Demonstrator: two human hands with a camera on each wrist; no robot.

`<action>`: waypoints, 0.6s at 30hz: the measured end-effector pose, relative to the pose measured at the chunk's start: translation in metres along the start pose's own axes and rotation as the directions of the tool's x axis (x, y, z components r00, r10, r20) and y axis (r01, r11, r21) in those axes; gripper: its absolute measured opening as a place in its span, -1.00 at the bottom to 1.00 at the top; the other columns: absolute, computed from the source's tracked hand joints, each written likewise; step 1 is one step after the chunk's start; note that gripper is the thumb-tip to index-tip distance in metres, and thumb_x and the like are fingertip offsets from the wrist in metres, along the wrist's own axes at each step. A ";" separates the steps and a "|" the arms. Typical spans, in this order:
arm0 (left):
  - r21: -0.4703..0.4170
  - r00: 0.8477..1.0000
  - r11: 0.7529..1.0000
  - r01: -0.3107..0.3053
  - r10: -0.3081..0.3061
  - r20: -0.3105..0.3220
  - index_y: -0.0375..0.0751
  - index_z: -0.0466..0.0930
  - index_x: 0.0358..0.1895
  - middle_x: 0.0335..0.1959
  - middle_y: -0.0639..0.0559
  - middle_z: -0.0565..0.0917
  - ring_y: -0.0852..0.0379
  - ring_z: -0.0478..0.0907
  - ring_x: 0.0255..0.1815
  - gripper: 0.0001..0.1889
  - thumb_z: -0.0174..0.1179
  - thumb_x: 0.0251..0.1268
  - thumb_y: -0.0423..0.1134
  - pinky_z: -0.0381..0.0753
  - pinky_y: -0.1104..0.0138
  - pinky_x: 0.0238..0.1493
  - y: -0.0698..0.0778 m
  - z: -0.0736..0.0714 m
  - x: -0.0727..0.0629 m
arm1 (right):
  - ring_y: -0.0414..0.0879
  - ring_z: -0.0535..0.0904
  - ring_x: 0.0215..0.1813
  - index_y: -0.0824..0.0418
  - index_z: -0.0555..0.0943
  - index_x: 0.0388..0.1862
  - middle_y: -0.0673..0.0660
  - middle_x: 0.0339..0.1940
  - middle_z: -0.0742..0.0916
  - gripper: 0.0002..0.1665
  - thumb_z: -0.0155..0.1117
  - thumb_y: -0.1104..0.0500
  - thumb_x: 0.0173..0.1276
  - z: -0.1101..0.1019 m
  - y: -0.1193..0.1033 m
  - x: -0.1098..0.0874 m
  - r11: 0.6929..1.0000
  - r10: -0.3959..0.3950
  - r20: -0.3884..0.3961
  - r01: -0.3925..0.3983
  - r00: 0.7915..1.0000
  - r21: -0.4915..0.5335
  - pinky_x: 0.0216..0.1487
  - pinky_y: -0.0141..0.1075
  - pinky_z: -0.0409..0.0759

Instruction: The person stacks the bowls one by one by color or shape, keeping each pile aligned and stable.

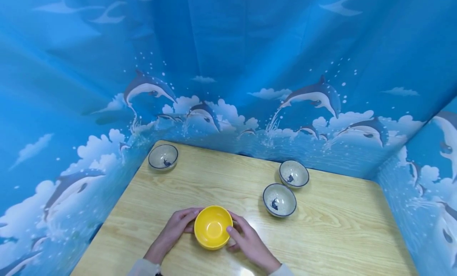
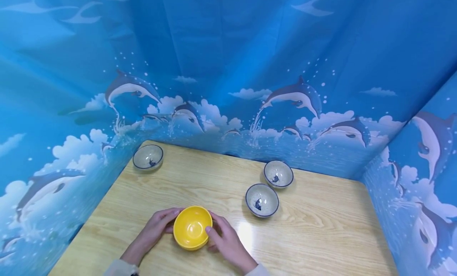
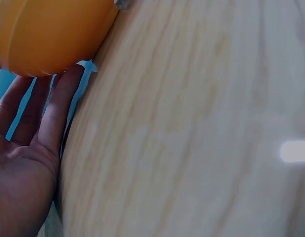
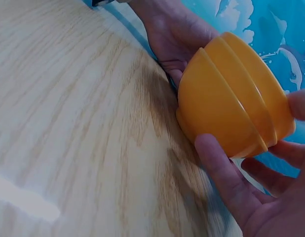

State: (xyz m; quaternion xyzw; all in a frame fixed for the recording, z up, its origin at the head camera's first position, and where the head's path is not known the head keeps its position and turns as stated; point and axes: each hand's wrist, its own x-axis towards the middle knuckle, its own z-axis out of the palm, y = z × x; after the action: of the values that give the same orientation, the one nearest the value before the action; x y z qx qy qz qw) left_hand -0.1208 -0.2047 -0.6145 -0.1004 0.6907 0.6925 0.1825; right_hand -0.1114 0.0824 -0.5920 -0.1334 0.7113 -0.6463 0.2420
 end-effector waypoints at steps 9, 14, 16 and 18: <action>0.029 1.000 0.999 0.016 -0.016 -0.012 -0.28 0.63 0.42 0.39 -0.27 0.70 -0.01 0.79 0.22 -0.34 0.22 0.61 0.21 0.88 0.21 0.09 0.000 0.001 0.001 | 0.10 0.82 0.04 0.24 0.28 0.73 0.53 0.55 0.51 -0.29 0.14 0.01 0.77 0.007 -0.002 0.000 0.998 0.003 -0.031 -0.001 1.000 0.070 -0.07 -0.12 0.91; 0.044 1.000 0.999 0.004 -0.004 -0.002 -0.27 0.61 0.44 0.44 -0.28 0.66 -0.13 0.74 0.33 -0.30 0.24 0.57 0.26 0.86 0.18 0.17 0.002 0.002 -0.002 | 0.04 0.80 0.08 0.25 0.34 0.69 0.49 0.43 0.62 -0.33 0.14 0.00 0.77 0.013 -0.002 0.001 0.997 0.003 -0.073 0.003 0.997 0.080 -0.06 -0.15 0.91; 0.050 1.000 0.999 -0.001 0.001 0.000 -0.28 0.60 0.45 0.45 -0.29 0.65 -0.14 0.73 0.35 -0.31 0.23 0.59 0.23 0.85 0.19 0.17 0.002 0.001 -0.002 | -0.02 0.80 0.03 0.26 0.37 0.68 0.48 0.38 0.65 -0.34 0.14 0.00 0.77 0.016 -0.002 0.001 0.997 -0.003 -0.091 0.010 0.996 0.074 -0.09 -0.15 0.91; 0.049 1.000 0.999 -0.003 0.003 0.001 -0.29 0.60 0.45 0.45 -0.30 0.64 -0.13 0.73 0.35 -0.33 0.23 0.61 0.20 0.86 0.21 0.16 0.001 0.000 -0.001 | -0.09 0.80 -0.04 0.27 0.38 0.67 0.46 0.38 0.65 -0.35 0.13 -0.01 0.78 0.017 -0.004 0.001 0.998 -0.009 -0.108 0.015 0.994 0.053 -0.12 -0.15 0.91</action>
State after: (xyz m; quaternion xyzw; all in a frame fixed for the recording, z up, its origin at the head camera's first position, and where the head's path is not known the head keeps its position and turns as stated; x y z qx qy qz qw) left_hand -0.1202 -0.2047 -0.6126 -0.0945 0.7075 0.6757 0.1842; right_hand -0.1041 0.0663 -0.5895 -0.0962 0.7047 -0.6729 0.2030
